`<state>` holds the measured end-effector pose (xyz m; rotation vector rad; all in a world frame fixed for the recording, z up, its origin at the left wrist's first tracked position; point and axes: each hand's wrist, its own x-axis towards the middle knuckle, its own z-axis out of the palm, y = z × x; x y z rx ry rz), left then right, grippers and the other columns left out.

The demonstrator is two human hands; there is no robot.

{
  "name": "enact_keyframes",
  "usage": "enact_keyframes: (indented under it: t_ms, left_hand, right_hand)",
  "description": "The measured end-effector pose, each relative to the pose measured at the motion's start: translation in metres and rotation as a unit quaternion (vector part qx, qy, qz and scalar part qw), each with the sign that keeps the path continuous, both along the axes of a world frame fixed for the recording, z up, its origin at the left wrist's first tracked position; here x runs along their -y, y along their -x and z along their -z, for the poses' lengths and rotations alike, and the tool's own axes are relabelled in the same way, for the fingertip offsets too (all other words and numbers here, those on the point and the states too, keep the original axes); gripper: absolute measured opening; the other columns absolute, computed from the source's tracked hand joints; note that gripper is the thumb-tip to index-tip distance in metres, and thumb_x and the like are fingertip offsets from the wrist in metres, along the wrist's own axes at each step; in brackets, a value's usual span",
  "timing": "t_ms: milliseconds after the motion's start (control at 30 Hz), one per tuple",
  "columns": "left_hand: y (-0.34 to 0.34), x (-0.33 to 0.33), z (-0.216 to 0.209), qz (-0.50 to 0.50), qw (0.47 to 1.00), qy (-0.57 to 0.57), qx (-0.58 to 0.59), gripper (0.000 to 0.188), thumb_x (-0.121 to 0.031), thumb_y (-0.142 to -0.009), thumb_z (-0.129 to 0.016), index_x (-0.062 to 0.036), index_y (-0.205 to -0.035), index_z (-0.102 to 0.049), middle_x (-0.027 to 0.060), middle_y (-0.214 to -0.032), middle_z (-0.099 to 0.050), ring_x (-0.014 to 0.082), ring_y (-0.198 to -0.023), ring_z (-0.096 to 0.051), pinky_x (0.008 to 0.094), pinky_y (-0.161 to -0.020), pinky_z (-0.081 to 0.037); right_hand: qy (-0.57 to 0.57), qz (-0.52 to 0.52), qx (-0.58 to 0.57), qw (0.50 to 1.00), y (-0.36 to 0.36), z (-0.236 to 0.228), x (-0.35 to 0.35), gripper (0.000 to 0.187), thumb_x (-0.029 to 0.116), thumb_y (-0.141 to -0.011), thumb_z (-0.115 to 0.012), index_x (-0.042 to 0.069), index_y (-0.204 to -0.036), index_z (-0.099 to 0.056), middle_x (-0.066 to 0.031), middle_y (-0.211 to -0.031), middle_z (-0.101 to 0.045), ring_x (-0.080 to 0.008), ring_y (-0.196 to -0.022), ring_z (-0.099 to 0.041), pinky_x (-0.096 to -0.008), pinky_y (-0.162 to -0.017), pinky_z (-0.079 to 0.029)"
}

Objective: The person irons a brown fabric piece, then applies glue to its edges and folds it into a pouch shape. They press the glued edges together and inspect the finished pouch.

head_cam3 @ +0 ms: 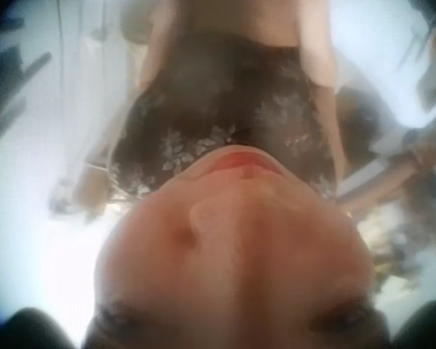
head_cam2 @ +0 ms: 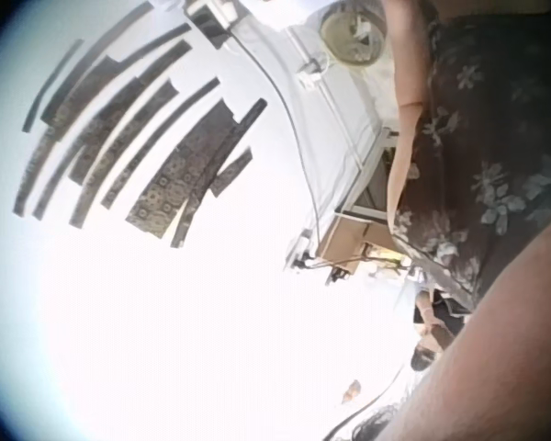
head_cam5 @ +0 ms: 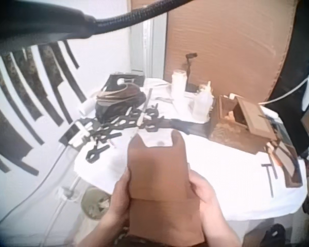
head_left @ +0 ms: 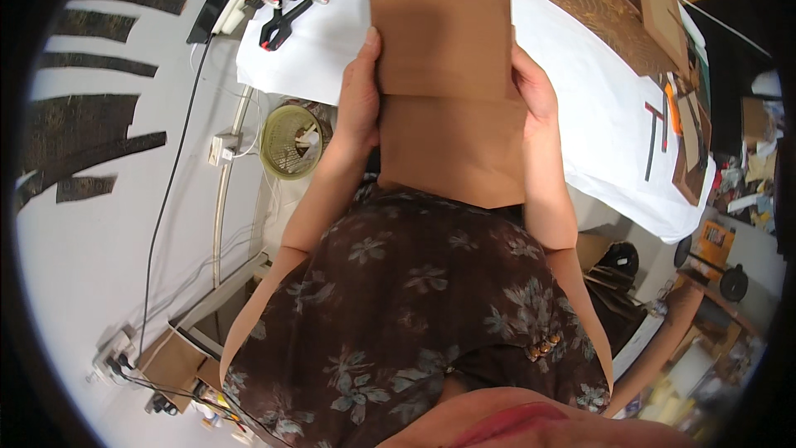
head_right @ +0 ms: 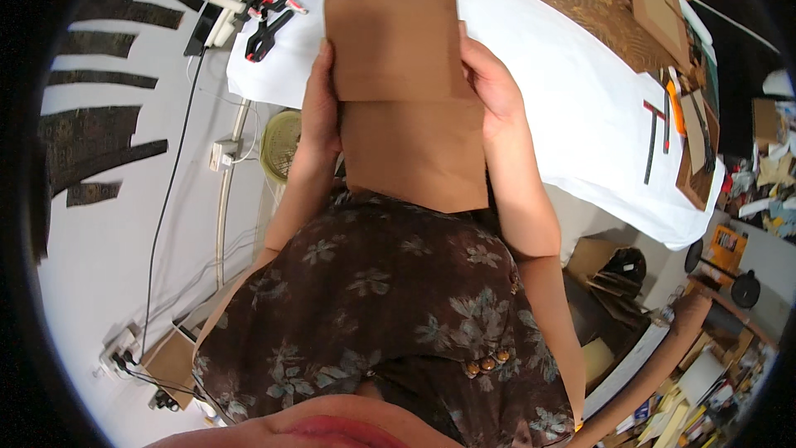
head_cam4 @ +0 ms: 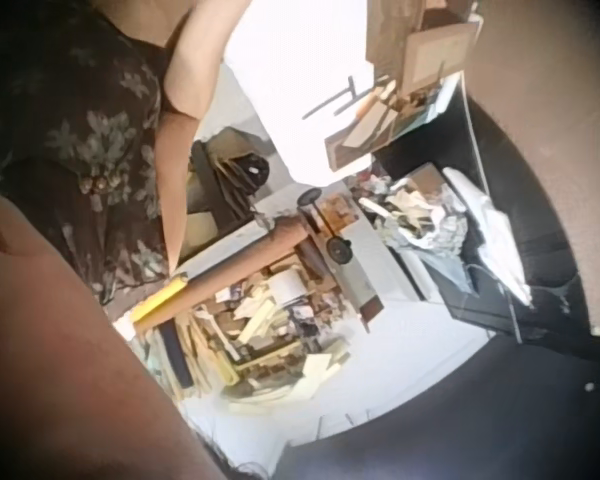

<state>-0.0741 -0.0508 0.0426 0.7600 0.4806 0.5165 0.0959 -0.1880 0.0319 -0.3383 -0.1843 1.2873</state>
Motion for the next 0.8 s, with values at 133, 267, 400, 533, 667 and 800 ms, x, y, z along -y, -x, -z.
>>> enact_keyframes:
  t_ms: [133, 267, 400, 533, 667, 800]
  left_hand:
    - [0.006, -0.002, 0.004, 0.042, 0.998, 0.046, -0.027, 0.071, -0.060, -0.105, -0.036, 0.0015, -0.132, -0.058, 0.0112, -0.122, -0.066, 0.0176, -0.108, -0.066, 0.0331, -0.093, -0.054]
    - [0.001, 0.009, -0.009, 0.016, 0.997, 0.052, -0.061, 0.080, -0.069, -0.101, -0.034, 0.0007, -0.131, -0.059, 0.0118, -0.122, -0.067, 0.0183, -0.110, -0.065, 0.0345, -0.095, -0.053]
    - [-0.004, 0.015, -0.023, 0.018, 0.999, 0.008, -0.037, 0.078, -0.066, -0.103, -0.033, 0.0022, -0.131, -0.059, 0.0102, -0.121, -0.067, 0.0152, -0.108, -0.064, 0.0314, -0.094, -0.052]
    - [-0.002, 0.014, -0.022, 0.046, 0.998, -0.041, -0.025, 0.069, -0.060, -0.105, -0.037, 0.0005, -0.128, -0.061, 0.0089, -0.118, -0.069, 0.0143, -0.105, -0.066, 0.0304, -0.090, -0.054]
    - [0.000, 0.011, -0.015, 0.055, 0.995, -0.067, -0.059, 0.068, -0.059, -0.105, -0.037, 0.0002, -0.126, -0.063, 0.0083, -0.116, -0.070, 0.0140, -0.103, -0.067, 0.0286, -0.089, -0.055]
    - [-0.001, 0.014, -0.022, 0.037, 0.997, -0.031, -0.060, 0.066, -0.059, -0.105, -0.040, -0.0008, -0.129, -0.060, 0.0094, -0.120, -0.068, 0.0155, -0.106, -0.066, 0.0300, -0.089, -0.055]
  right_hand:
    - [0.039, 0.033, 0.013, 0.999, 0.001, -0.002, 0.002, 0.032, 0.022, -0.107, -0.049, -0.002, -0.126, -0.060, -0.0090, -0.113, -0.069, -0.0151, -0.099, -0.067, -0.0294, -0.085, -0.057]
    - [0.072, 0.054, 0.025, 0.996, -0.004, 0.010, 0.008, 0.028, 0.015, -0.105, -0.050, -0.003, -0.124, -0.060, -0.0105, -0.113, -0.069, -0.0167, -0.100, -0.068, -0.0310, -0.086, -0.057]
    - [0.081, 0.044, 0.053, 0.994, -0.017, 0.030, 0.016, 0.028, 0.011, -0.102, -0.050, -0.004, -0.124, -0.060, -0.0117, -0.115, -0.069, -0.0177, -0.100, -0.068, -0.0329, -0.086, -0.057]
    - [0.052, 0.037, 0.031, 0.997, -0.016, 0.030, 0.021, 0.030, 0.012, -0.101, -0.051, -0.004, -0.125, -0.059, -0.0120, -0.115, -0.068, -0.0181, -0.100, -0.068, -0.0329, -0.086, -0.057]
    - [0.070, 0.057, 0.050, 0.995, -0.001, 0.016, 0.016, 0.032, 0.011, -0.100, -0.055, -0.004, -0.128, -0.058, -0.0118, -0.116, -0.068, -0.0183, -0.100, -0.068, -0.0326, -0.086, -0.057]
    - [0.046, 0.036, 0.030, 0.998, 0.000, 0.015, 0.014, 0.036, 0.011, -0.098, -0.059, -0.004, -0.130, -0.056, -0.0118, -0.116, -0.068, -0.0183, -0.101, -0.068, -0.0326, -0.087, -0.056]
